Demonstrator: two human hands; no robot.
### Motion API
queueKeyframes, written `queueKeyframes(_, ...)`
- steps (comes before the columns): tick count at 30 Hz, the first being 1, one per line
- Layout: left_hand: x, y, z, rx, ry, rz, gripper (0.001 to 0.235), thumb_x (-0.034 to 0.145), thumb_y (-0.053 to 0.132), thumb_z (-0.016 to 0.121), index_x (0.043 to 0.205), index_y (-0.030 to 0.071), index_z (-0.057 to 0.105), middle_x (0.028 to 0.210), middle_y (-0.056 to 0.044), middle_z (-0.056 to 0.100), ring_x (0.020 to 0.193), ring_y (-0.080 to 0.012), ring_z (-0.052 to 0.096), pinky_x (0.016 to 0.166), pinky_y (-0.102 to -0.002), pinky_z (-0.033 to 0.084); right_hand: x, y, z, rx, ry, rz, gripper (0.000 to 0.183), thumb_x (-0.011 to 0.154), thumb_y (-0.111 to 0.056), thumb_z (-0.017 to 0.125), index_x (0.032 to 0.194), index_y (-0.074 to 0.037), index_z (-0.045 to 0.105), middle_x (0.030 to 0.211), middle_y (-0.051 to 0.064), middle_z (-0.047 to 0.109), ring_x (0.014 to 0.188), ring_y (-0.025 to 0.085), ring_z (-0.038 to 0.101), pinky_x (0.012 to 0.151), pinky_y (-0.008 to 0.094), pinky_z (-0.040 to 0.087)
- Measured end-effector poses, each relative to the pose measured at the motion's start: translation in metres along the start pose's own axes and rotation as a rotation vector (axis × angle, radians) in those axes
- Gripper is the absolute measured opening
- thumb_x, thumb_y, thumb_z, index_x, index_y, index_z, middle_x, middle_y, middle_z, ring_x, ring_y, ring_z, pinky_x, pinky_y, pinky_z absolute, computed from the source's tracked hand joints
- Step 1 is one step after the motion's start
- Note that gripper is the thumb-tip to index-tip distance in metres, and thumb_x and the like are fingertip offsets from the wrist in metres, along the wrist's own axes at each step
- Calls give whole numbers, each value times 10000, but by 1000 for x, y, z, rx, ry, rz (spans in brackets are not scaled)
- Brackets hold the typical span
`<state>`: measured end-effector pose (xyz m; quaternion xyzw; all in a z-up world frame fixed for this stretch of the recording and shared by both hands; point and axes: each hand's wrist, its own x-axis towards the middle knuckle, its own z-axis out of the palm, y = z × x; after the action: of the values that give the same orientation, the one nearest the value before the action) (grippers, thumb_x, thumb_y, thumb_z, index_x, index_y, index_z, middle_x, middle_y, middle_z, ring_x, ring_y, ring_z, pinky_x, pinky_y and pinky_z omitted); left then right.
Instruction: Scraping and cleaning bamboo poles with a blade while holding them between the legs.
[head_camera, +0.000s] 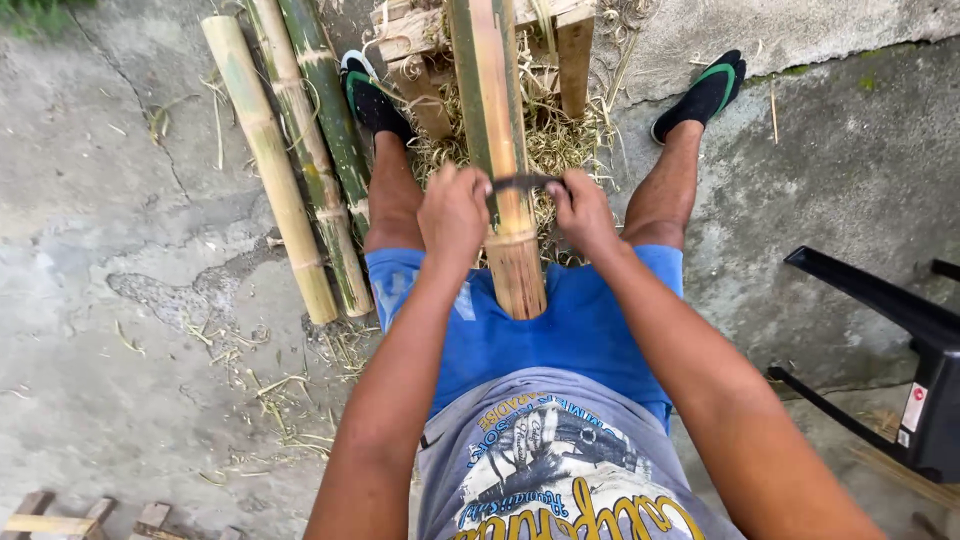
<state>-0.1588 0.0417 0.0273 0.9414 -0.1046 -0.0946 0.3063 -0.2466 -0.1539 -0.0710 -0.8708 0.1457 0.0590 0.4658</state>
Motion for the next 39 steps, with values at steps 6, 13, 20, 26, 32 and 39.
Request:
queueKeyframes(6, 149, -26, 14, 115, -34, -6, 95, 968, 181, 691, 901, 114, 692, 877, -55, 590, 816, -260, 599, 692, -416, 514, 136, -21, -2, -41, 169, -124, 266, 1081, -234, 591, 949, -11, 530, 887, 200, 546, 778, 397, 556, 694, 498, 433)
queueKeyframes(13, 226, -58, 37, 184, 189, 171, 103, 934, 185, 730, 885, 98, 702, 855, -119, 674, 823, -327, 658, 680, -488, 529, 202, -24, 2, -78, 339, -232, 276, 1125, -267, 596, 1015, -16, 557, 932, 160, 598, 832, 359, 580, 724, 476, 458)
queueKeyframes(20, 184, -32, 21, 195, 207, 255, 163, 954, 183, 689, 830, 78, 698, 823, -61, 636, 762, -226, 634, 529, -405, 516, 161, -10, 14, -38, 141, 0, 285, 1155, -266, 465, 937, -85, 495, 869, 46, 522, 723, 170, 491, 608, 373, 427)
queueKeyframes(26, 96, -22, 10, 164, -3, 122, 178, 1016, 171, 633, 860, 97, 676, 860, -53, 548, 760, -228, 574, 526, -407, 507, 82, -18, 1, -84, 172, -138, 260, 1100, -206, 578, 937, -19, 500, 843, 158, 507, 724, 316, 514, 661, 467, 416)
queueKeyframes(32, -37, -8, -9, 82, -33, 74, 87, 944, 174, 665, 904, 102, 692, 884, -80, 574, 854, -306, 599, 662, -483, 517, -41, -16, 1, -52, 56, -87, 207, 1039, -176, 602, 946, -5, 533, 891, 225, 529, 815, 445, 548, 708, 523, 427)
queueKeyframes(39, -136, -6, -6, 86, -229, -90, 76, 939, 192, 672, 950, 135, 721, 992, -78, 656, 995, -298, 643, 825, -489, 539, -116, 15, -4, -42, -152, -101, 198, 981, -215, 619, 939, -21, 625, 871, 212, 613, 830, 413, 599, 712, 494, 468)
